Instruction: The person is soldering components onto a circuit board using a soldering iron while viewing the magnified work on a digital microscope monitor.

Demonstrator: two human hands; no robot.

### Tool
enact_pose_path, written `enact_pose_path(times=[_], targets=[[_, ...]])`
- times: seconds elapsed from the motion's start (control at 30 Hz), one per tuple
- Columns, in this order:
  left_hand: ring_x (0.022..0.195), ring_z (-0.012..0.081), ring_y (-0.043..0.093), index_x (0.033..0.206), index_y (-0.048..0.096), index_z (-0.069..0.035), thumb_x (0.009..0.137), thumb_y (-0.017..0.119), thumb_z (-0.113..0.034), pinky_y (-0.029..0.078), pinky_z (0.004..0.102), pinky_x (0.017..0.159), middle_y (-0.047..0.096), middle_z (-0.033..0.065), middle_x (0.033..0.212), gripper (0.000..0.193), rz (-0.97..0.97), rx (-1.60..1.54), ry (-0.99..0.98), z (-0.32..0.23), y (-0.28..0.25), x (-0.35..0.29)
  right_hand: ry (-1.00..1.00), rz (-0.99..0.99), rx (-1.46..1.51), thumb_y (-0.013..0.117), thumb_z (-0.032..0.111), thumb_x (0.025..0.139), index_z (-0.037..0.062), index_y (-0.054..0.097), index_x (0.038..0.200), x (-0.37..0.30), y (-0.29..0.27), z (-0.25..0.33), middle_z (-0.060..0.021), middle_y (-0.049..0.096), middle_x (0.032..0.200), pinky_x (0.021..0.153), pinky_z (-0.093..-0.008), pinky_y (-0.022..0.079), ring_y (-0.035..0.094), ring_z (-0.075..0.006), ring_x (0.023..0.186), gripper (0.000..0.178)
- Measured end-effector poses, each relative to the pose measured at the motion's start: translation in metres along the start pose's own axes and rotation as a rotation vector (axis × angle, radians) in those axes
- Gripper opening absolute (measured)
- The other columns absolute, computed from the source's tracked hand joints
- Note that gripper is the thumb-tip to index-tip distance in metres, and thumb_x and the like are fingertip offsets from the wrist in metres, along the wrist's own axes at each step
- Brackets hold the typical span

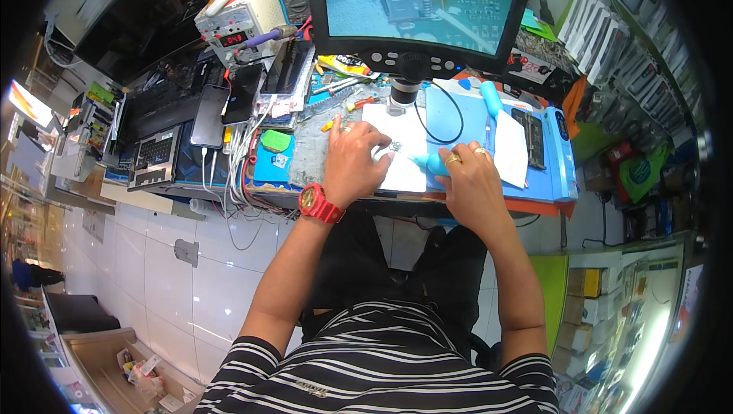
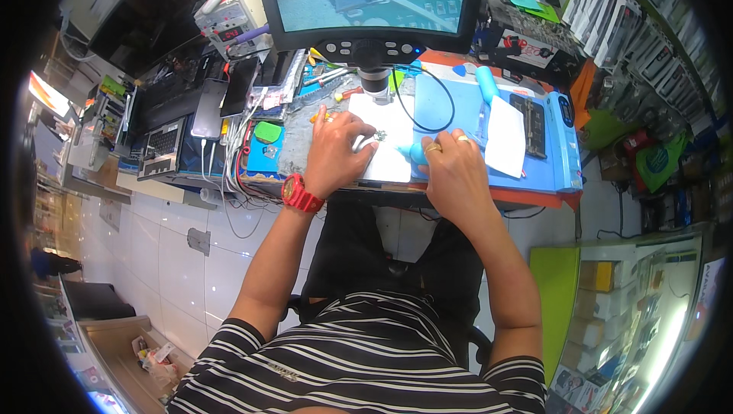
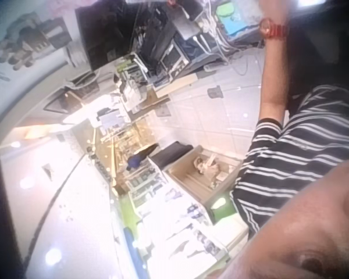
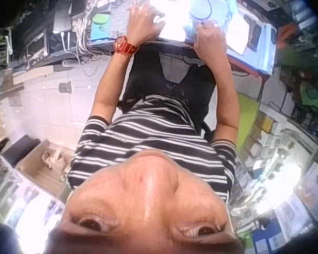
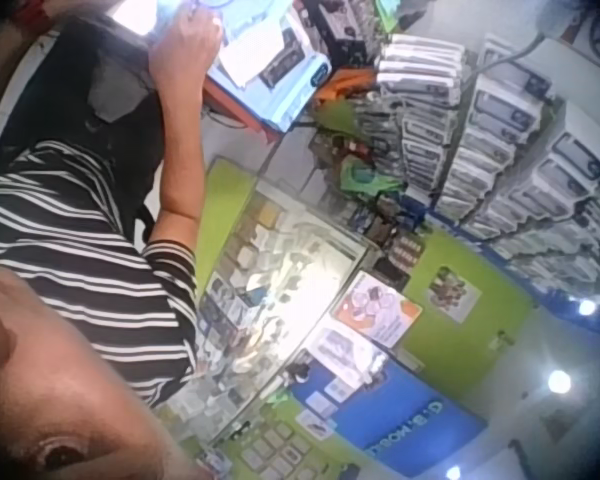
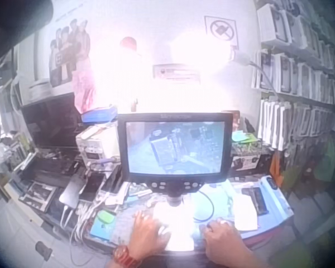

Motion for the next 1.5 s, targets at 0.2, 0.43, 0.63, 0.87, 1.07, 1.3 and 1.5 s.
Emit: enact_pose_path(times=[0.2, 0.43, 0.63, 0.87, 1.07, 1.3, 1.5], targets=[[0.101, 0.0285, 0.070, 0.101, 0.082, -0.010, 0.089, 0.081, -0.020, 0.023, 0.0670, 0.130, 0.072, 0.0060, 0.097, 0.015, 0.028, 0.016, -0.029, 0.003, -0.004, 0.000, 0.275, -0.039, 0.215, 0.082, 0.011, 0.091, -0.0027, 0.072, 0.130, -0.018, -0.022, -0.014, -0.0188, 0.072, 0.114, 0.099, -0.0477, 0.052, 0.066, -0.0351, 0.109, 0.043], [0.104, 0.0303, 0.070, 0.101, 0.081, -0.009, 0.090, 0.080, -0.020, 0.023, 0.0659, 0.130, 0.073, 0.0083, 0.104, 0.016, 0.052, 0.035, -0.003, -0.002, -0.002, 0.002, 0.532, -0.473, 0.650, 0.084, 0.013, 0.092, 0.0005, 0.066, 0.139, -0.005, -0.016, -0.079, -0.0165, 0.074, 0.119, 0.095, -0.0390, 0.056, 0.071, -0.0264, 0.108, 0.052], [0.106, 0.0305, 0.070, 0.101, 0.081, -0.009, 0.091, 0.080, -0.021, 0.024, 0.0658, 0.129, 0.073, 0.0081, 0.104, 0.016, 0.052, 0.064, 0.005, -0.002, -0.001, 0.005, 0.485, -0.386, 0.314, 0.090, 0.017, 0.088, -0.0031, 0.065, 0.134, 0.060, 0.026, -0.116, -0.0175, 0.078, 0.117, 0.090, -0.0417, 0.060, 0.077, -0.0284, 0.102, 0.056], [0.108, 0.0330, 0.068, 0.099, 0.081, -0.008, 0.089, 0.081, -0.020, 0.024, 0.0667, 0.129, 0.072, 0.0083, 0.104, 0.016, 0.035, 0.058, 0.000, 0.000, -0.002, 0.002, 0.497, -0.337, 0.224, 0.085, 0.011, 0.090, -0.0030, 0.068, 0.129, 0.027, -0.020, -0.132, -0.0181, 0.074, 0.121, 0.098, -0.0410, 0.058, 0.071, -0.0312, 0.117, 0.045], [0.102, 0.0309, 0.070, 0.100, 0.080, -0.009, 0.090, 0.080, -0.020, 0.023, 0.0672, 0.129, 0.072, 0.0086, 0.101, 0.015, 0.028, 0.046, -0.006, 0.002, -0.005, 0.000, 0.427, 0.011, 0.076, 0.082, 0.016, 0.091, 0.0000, 0.077, 0.119, -0.036, -0.037, -0.075, -0.0202, 0.073, 0.116, 0.101, -0.0481, 0.053, 0.067, -0.0387, 0.115, 0.032], [0.101, 0.0299, 0.070, 0.101, 0.081, -0.010, 0.091, 0.080, -0.021, 0.024, 0.0665, 0.129, 0.072, 0.0077, 0.100, 0.016, 0.016, 0.033, 0.009, -0.002, -0.002, 0.001, 0.390, -0.092, 0.006, 0.079, 0.012, 0.093, -0.0011, 0.080, 0.106, -0.055, -0.008, -0.098, -0.0170, 0.074, 0.106, 0.096, -0.0488, 0.053, 0.067, -0.0383, 0.106, 0.019], [0.100, 0.0286, 0.070, 0.100, 0.081, -0.009, 0.091, 0.080, -0.020, 0.024, 0.0654, 0.129, 0.073, 0.0071, 0.100, 0.015, 0.029, 0.053, -0.003, 0.001, -0.003, 0.001, 0.438, -0.109, 0.190, 0.075, 0.009, 0.094, -0.0035, 0.080, 0.098, -0.031, -0.041, -0.113, -0.0182, 0.075, 0.104, 0.091, -0.0457, 0.055, 0.071, -0.0376, 0.099, 0.014]])
Point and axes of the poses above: each hand's wrist, its own x-axis towards the middle knuckle, its own y-axis out of the palm, z = x × y, the point moved 1 cm from there along x, towards the middle knuckle
